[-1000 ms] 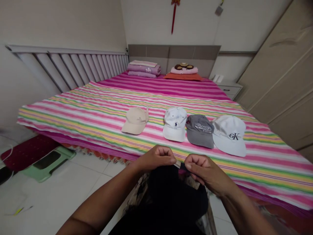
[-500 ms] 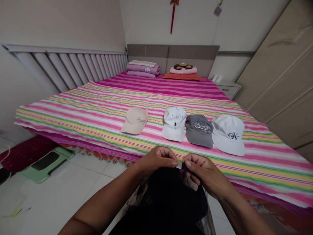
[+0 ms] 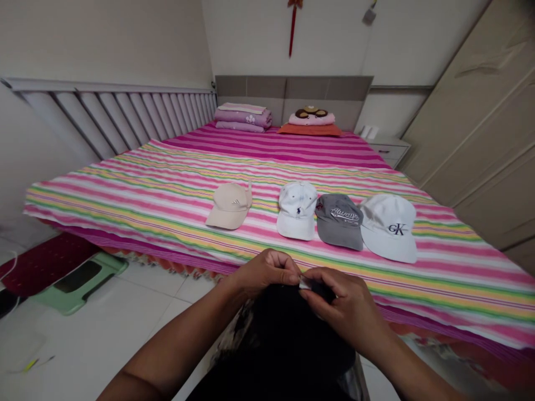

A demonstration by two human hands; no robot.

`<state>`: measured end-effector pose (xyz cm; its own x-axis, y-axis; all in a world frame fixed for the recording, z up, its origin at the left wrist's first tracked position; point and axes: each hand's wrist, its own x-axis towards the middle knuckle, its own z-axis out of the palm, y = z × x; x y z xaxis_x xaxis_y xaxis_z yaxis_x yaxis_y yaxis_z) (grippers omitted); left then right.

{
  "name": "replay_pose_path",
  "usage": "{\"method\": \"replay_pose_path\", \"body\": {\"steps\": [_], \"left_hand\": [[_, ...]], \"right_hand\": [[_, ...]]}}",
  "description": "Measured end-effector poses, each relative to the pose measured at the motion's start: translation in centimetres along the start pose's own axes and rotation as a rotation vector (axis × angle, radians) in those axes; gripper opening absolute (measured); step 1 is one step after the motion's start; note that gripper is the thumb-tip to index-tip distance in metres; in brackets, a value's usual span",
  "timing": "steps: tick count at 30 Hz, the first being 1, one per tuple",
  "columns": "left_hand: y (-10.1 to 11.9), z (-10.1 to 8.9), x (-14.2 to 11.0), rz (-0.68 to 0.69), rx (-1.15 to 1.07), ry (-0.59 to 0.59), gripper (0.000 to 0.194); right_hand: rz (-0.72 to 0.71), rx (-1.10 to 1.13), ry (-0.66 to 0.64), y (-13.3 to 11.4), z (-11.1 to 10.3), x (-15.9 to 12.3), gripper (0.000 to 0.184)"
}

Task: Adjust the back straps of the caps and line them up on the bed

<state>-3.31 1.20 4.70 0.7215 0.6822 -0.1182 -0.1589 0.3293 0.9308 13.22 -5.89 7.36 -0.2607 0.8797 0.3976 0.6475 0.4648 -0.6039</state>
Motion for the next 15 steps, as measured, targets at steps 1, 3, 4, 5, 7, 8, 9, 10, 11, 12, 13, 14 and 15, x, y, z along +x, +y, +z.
{"method": "replay_pose_path", "body": {"steps": [1, 3, 4, 5, 7, 8, 9, 10, 11, 12, 13, 14, 15], "left_hand": [[0.0, 0.0, 0.0, -0.003, -0.005, -0.006, 0.021], [0.1, -0.1, 0.0, -0.003, -0.019, -0.019, 0.021], [0.1, -0.1, 0.0, -0.004, -0.027, -0.026, 0.021], [0.2, -0.1, 0.0, -0.006, -0.035, -0.031, 0.021], [0.2, -0.1, 0.0, -0.014, -0.052, -0.041, 0.021], [0.2, -0.1, 0.0, -0.018, -0.061, -0.046, 0.022], [0.2, -0.1, 0.1, -0.021, -0.071, -0.05, 0.022], [0.2, -0.1, 0.1, -0.02, -0.081, -0.052, 0.023], [0.2, -0.1, 0.1, -0.02, -0.094, -0.05, 0.023], [0.2, -0.1, 0.2, -0.024, -0.106, -0.046, 0.024], [0.3, 0.0, 0.2, -0.033, -0.114, -0.041, 0.025], [0.4, 0.0, 0.2, -0.05, -0.114, -0.041, 0.026], [0.5, 0.0, 0.2, -0.075, -0.104, -0.049, 0.027]], "right_hand": [[0.006, -0.005, -0.003, 0.0, 0.0, 0.0, 0.013], [0.023, -0.007, -0.014, -0.1, -0.2, 0.0, 0.012], [0.034, -0.003, -0.023, -0.1, -0.2, 0.1, 0.011], [0.047, 0.006, -0.035, -0.2, -0.3, 0.1, 0.011], [0.079, 0.028, -0.063, -0.2, -0.4, 0.2, 0.008], [0.095, 0.04, -0.079, -0.1, -0.4, 0.3, 0.007], [0.113, 0.057, -0.095, 0.0, -0.5, 0.4, 0.006], [0.132, 0.081, -0.111, 0.1, -0.5, 0.5, 0.005], [0.154, 0.114, -0.126, 0.2, -0.4, 0.6, 0.005], [0.179, 0.154, -0.138, 0.3, -0.4, 0.7, 0.005], [0.202, 0.195, -0.147, 0.4, -0.3, 0.8, 0.006], [0.224, 0.231, -0.151, 0.5, -0.3, 0.9, 0.007], [0.242, 0.263, -0.15, 0.5, -0.3, 1.0, 0.008]]}}
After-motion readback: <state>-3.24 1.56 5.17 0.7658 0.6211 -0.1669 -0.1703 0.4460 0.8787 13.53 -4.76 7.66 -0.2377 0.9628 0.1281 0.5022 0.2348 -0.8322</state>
